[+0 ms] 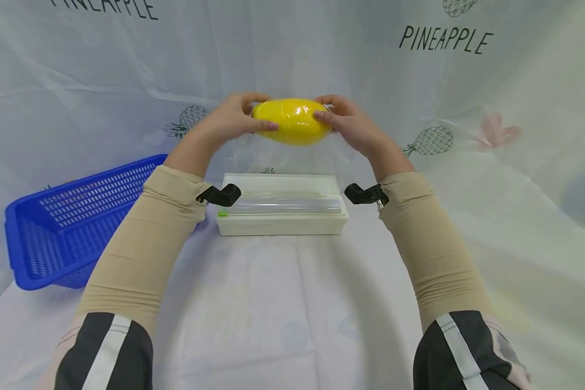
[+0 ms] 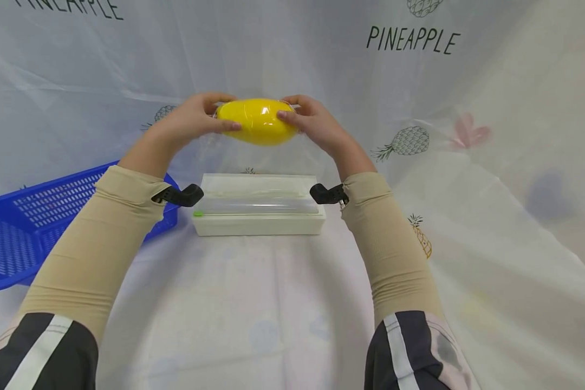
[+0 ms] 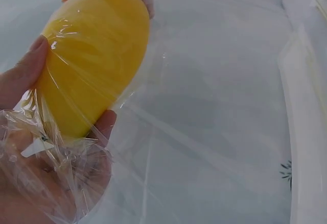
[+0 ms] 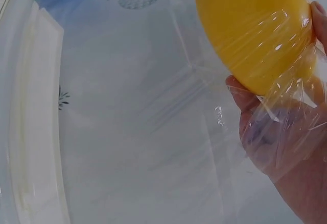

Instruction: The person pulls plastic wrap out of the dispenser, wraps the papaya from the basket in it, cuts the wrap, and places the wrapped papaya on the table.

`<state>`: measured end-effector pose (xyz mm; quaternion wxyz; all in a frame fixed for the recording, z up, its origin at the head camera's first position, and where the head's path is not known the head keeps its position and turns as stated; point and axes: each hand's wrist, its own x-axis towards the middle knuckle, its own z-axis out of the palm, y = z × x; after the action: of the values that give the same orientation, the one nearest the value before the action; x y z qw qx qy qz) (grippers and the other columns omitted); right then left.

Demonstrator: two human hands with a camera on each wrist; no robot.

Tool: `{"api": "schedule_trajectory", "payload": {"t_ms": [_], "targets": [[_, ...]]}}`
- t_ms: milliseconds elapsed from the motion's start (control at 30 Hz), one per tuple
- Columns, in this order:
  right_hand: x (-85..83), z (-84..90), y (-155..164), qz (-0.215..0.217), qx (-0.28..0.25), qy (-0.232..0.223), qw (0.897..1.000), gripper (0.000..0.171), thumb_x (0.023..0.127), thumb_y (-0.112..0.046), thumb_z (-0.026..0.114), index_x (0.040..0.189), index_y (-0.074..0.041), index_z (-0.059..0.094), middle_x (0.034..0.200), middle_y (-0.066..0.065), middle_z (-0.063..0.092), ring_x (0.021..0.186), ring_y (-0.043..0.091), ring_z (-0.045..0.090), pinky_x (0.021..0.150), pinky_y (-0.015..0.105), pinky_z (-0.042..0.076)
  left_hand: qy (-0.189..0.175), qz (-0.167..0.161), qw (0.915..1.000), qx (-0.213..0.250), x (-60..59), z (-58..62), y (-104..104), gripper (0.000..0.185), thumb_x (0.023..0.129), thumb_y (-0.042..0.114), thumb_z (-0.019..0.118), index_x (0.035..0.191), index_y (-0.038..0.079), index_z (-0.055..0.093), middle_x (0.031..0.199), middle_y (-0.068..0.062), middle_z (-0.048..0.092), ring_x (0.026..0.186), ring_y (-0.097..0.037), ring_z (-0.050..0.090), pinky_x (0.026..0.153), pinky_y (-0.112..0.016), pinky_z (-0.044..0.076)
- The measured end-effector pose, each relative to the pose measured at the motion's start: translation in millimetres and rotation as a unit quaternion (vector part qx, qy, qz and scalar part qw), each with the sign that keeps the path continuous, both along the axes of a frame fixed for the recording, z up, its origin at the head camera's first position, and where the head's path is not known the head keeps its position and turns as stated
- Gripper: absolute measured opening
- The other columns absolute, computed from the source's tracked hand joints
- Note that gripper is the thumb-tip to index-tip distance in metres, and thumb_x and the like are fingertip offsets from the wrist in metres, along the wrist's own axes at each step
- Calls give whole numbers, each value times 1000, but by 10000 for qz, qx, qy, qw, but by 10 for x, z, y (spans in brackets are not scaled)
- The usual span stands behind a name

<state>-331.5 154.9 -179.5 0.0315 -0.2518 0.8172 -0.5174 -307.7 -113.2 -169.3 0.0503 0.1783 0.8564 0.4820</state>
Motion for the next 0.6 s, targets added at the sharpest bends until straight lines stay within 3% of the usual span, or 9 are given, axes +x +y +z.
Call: {"api": "schedule_trajectory", "payload": {"t_ms": [300, 433, 600], "targets": [[46, 29, 5, 100, -171, 146, 9997, 44, 100, -31, 56, 137, -8, 49, 116, 11, 60, 101, 26, 55, 93, 35, 41, 106, 84, 9999, -100, 81, 65, 11, 77, 84, 37, 77, 149, 19, 40, 133, -7, 55, 110, -21, 54, 95, -37, 45], [117, -36, 33, -57, 247, 82, 9996, 48, 98, -34, 58, 138, -10, 48, 120, 9, 59, 104, 25, 54, 96, 37, 41, 178, 5, 9996, -233, 129, -9, 10, 76, 84, 35, 78, 147, 16, 42, 132, -8, 56, 110, -22, 55, 96, -39, 45], [229, -178, 93, 114, 484, 40, 9988, 47, 99, -31, 59, 138, -9, 47, 120, 11, 60, 103, 26, 57, 98, 38, 43, 155, -86, 9994, -307, 232, -152, 34, 72, 84, 30, 78, 146, 13, 44, 131, -12, 56, 113, -26, 53, 100, -43, 43]]}}
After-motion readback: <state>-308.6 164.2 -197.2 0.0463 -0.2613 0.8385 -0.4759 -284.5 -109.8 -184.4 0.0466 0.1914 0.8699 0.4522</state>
